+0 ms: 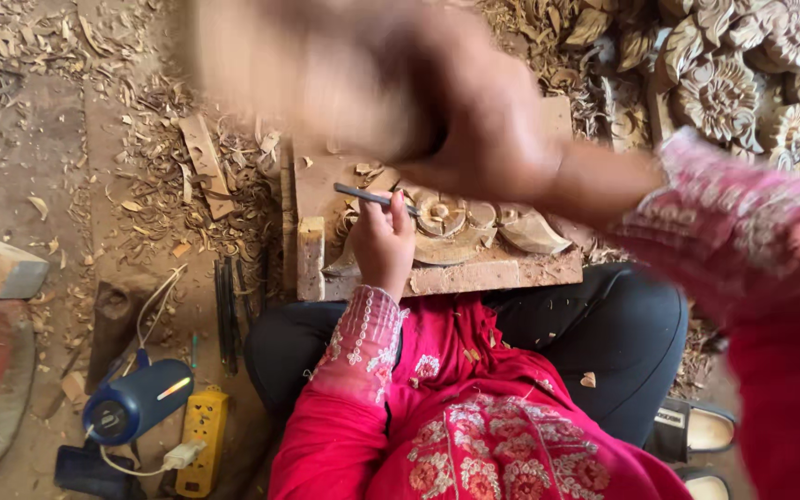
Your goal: The person carves a floral design into a rectangular wooden board using a chisel and a wooden mallet. They repeatedly strike the chisel to shape the wood, creating a raised relief pattern while sitting on the floor.
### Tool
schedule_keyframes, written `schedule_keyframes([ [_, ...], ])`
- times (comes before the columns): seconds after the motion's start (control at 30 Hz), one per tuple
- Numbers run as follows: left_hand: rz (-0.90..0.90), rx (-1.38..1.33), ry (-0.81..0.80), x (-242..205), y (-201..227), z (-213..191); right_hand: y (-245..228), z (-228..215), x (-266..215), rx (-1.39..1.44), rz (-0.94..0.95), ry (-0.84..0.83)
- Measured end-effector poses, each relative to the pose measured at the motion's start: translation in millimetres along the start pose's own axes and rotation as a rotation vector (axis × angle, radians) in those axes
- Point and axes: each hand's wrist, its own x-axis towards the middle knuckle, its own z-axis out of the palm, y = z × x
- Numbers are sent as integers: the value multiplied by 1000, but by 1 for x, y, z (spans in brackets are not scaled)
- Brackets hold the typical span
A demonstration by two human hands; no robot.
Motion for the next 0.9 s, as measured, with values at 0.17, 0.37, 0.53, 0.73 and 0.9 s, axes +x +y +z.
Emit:
schedule_keyframes([
  [0.17,37,2,-10,5,2,1,3,-8,5,-417,-213,-233],
  [0.37,63,46,-27,2,-1,6,11,-3,-18,-442,-209,-596],
  [0.53,6,-13,-50,-1,-1,17,32,3,-37,-512,-301,-153],
  [0.73,181,129,17,0,-16,22,30,3,-47,-437,-183,-218],
  [0.9,166,-320,-306,-25,-16,16,23,5,-76,-137,150,-30],
])
